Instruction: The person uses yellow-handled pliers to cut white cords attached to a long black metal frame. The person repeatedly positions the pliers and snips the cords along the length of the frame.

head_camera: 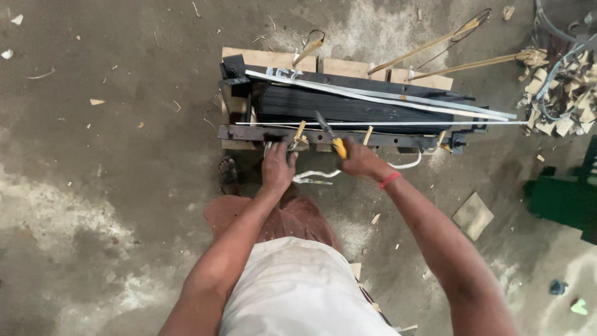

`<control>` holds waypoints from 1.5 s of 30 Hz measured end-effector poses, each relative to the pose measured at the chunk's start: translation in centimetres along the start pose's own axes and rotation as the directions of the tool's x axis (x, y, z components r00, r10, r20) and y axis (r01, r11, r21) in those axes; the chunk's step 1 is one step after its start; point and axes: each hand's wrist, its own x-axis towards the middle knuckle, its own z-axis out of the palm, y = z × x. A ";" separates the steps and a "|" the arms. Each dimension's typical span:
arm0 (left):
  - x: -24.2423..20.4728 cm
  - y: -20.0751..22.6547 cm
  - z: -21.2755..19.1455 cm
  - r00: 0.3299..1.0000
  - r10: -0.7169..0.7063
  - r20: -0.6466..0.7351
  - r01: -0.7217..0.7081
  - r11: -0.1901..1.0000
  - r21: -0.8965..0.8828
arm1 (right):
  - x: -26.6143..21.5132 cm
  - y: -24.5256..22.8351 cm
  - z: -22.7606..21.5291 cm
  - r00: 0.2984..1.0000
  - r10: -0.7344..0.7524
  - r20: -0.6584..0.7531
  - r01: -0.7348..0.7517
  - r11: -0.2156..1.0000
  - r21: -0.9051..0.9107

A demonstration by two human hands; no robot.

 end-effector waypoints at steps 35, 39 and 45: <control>2.3 0.0 0.0 0.971 -0.141 0.195 0.129 0.989 0.071 | 1.4 6.9 13.0 0.995 0.086 -0.045 -0.053 0.870 0.491; 1.9 -0.5 -0.4 0.943 -0.219 0.252 0.196 0.974 0.112 | 2.2 6.7 15.1 0.988 -0.102 -0.118 0.139 0.918 0.372; 2.2 -1.3 0.1 0.942 -0.202 0.267 0.174 0.977 0.124 | 2.6 6.8 14.9 0.888 -0.320 -0.330 0.415 0.868 0.272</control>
